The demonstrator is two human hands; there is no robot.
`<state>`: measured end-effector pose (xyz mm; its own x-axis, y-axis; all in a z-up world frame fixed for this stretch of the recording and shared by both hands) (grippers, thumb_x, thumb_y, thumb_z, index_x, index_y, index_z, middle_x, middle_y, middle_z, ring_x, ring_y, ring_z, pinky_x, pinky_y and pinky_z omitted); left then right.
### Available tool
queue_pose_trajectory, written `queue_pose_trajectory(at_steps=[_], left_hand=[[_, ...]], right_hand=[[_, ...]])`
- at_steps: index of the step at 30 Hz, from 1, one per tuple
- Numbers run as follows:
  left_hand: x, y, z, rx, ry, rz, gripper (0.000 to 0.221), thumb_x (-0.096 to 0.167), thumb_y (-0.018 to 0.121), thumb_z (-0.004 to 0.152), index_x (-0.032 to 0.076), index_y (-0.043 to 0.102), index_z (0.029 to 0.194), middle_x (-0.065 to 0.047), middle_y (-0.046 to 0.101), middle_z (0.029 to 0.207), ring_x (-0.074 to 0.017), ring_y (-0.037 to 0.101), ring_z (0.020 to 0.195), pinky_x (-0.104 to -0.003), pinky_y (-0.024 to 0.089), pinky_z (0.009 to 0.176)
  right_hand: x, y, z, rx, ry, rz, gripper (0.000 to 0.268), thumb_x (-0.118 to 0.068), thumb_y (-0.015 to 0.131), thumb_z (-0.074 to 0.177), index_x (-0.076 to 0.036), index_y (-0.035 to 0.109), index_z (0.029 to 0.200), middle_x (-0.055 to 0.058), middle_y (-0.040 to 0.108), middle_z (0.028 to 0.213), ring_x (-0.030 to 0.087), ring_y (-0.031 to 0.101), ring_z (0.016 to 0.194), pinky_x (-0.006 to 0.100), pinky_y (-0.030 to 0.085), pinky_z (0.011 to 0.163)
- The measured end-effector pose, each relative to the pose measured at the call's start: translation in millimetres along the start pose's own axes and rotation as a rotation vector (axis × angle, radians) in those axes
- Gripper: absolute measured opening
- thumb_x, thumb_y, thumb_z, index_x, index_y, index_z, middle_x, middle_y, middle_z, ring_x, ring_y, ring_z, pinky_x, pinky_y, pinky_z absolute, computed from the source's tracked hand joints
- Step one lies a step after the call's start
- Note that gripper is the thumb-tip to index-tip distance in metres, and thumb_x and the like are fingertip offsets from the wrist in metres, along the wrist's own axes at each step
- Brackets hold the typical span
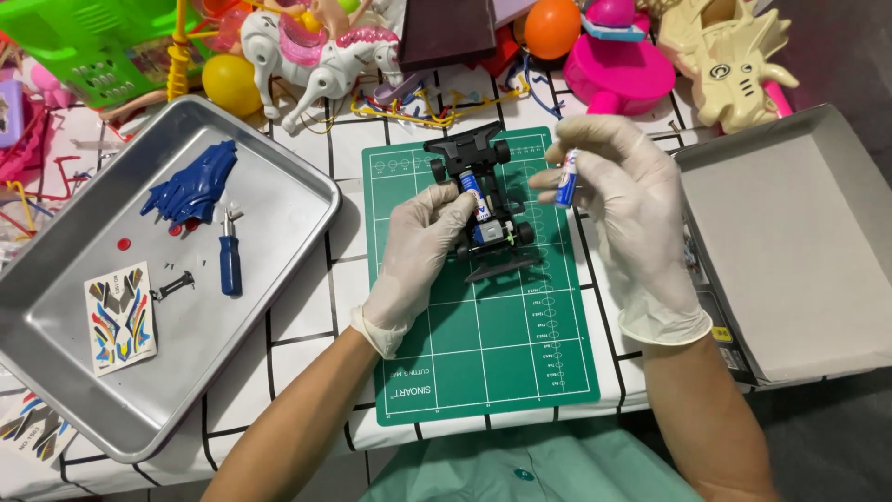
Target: Assembling a toy car by inserting batteries and attaching the body shell to the chassis
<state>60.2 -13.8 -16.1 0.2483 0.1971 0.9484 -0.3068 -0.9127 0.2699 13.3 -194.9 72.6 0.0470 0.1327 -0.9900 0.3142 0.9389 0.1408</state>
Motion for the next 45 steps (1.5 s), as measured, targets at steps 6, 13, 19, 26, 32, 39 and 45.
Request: queue_pose_trajectory(at_steps=[6,13,19,26,32,39,45], left_hand=[[1,0,-1,0.002,0.014,-0.016,0.03,0.015,0.064,0.099,-0.003,0.068,0.122,-0.008,0.071,0.091,-0.0143,0.067,0.082,-0.031,0.06,0.074],[-11,10,-1,-0.122,0.009,0.014,0.032,0.01,0.058,0.1,-0.003,0.065,0.129,-0.012,0.074,0.104,-0.018,0.069,0.096,-0.039,0.061,0.085],[8,9,-8,-0.044,0.016,0.054,0.032,0.014,0.06,0.1,-0.001,0.068,0.127,-0.015,0.075,0.104,-0.0169,0.067,0.095,-0.037,0.061,0.082],[3,-12,3,0.058,-0.03,-0.05,0.034,0.017,0.066,0.094,0.0,0.07,0.124,-0.011,0.072,0.098,-0.0169,0.067,0.088,-0.033,0.06,0.079],[-2,-22,9,0.054,0.011,-0.023,0.05,0.019,0.077,0.083,-0.005,0.067,0.126,-0.012,0.072,0.1,-0.0146,0.064,0.092,-0.03,0.057,0.078],[-47,-31,51,0.047,0.092,-0.005,0.048,0.021,0.076,0.083,-0.003,0.067,0.123,-0.008,0.072,0.096,-0.0133,0.066,0.095,-0.03,0.056,0.078],[-52,-25,67,0.069,0.285,0.284,0.032,0.024,0.054,0.101,-0.005,0.07,0.098,-0.02,0.063,0.076,-0.0175,0.06,0.07,-0.032,0.051,0.066]], right_hand=[[18,8,2,-0.124,-0.309,-0.672,0.019,-0.008,0.075,0.09,-0.016,0.082,0.105,0.005,0.068,0.089,0.013,0.061,0.073,0.027,0.053,0.064],[46,13,4,-0.12,-0.293,-0.992,0.025,-0.035,0.091,0.075,-0.018,0.078,0.09,0.001,0.064,0.081,0.019,0.062,0.069,0.036,0.055,0.067],[23,10,4,-0.134,0.029,-0.672,0.013,-0.016,0.079,0.078,-0.017,0.082,0.091,0.0,0.07,0.073,0.01,0.058,0.067,0.029,0.051,0.064],[12,-1,6,-0.032,0.089,-0.111,0.037,-0.01,0.056,0.091,-0.005,0.067,0.126,0.011,0.069,0.076,0.007,0.056,0.056,0.015,0.037,0.044],[46,-10,25,-0.148,0.085,0.057,0.042,-0.017,0.058,0.098,-0.005,0.062,0.138,0.01,0.069,0.086,0.008,0.063,0.067,0.016,0.043,0.054],[24,50,-9,-0.244,-0.088,-0.243,0.028,0.008,0.056,0.093,0.004,0.074,0.114,0.017,0.059,0.087,0.02,0.053,0.076,0.027,0.043,0.063],[-8,162,-37,-0.68,-0.272,-0.611,0.035,0.005,0.05,0.087,-0.006,0.082,0.091,0.015,0.069,0.084,0.025,0.061,0.078,0.039,0.052,0.077]])
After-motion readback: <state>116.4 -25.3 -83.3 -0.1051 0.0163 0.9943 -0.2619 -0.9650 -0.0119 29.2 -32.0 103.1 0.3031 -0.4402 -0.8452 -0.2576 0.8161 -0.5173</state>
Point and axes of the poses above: each hand's wrist, its own z-axis towards the middle knuckle, its own y-axis out of the palm, x = y × z, the point moved 5 cm from there along z, towards the middle knuckle
